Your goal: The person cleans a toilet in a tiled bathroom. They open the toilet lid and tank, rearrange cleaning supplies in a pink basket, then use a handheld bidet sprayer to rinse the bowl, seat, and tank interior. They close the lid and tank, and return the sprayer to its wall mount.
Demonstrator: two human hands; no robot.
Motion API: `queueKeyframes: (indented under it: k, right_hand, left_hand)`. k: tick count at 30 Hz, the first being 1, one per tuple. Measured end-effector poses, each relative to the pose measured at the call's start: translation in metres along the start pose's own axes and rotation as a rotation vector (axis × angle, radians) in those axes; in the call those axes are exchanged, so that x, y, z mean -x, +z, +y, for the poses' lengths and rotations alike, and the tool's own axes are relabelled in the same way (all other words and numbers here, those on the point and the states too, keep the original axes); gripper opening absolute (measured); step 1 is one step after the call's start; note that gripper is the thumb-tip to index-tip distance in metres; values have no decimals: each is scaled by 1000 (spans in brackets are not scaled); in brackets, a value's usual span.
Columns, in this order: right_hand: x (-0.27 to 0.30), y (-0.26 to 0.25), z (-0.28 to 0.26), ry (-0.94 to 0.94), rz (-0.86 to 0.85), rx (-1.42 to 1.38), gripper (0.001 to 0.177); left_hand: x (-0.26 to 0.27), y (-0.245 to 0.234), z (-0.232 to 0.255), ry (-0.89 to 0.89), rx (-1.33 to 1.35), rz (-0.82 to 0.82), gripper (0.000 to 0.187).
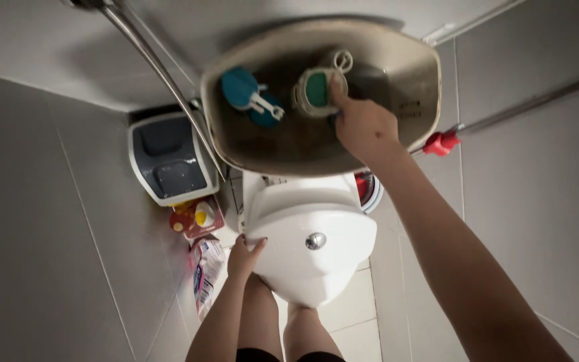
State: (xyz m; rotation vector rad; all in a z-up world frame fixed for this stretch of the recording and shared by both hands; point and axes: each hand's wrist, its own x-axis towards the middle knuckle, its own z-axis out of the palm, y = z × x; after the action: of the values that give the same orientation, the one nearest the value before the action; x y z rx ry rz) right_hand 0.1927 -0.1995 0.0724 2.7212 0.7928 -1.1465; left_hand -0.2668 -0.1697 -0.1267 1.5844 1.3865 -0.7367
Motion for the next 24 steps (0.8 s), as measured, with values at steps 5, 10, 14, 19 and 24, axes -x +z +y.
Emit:
queueKeyframes:
  k: [5,10,14,19,24]
  right_hand:
    - [-9,-8,5,7,-45,3,58]
    - [-10,-9,5,55,-85,9,53]
    - [-11,-3,4,42,-103,21,58]
    - [-13,10,8,42,-55,-26,66]
    - [-5,12,8,13,-51,-43,74]
  left_hand:
    - [-19,2,-9,-2,-134,-58,98]
    - [-20,-2,-3,15,-206,-70,100]
    - [-15,-10,7,-18,-201,-122,94]
    - [-15,-14,9,33,-190,-130,90]
    - [-11,-17,13,13,-200,-163,89]
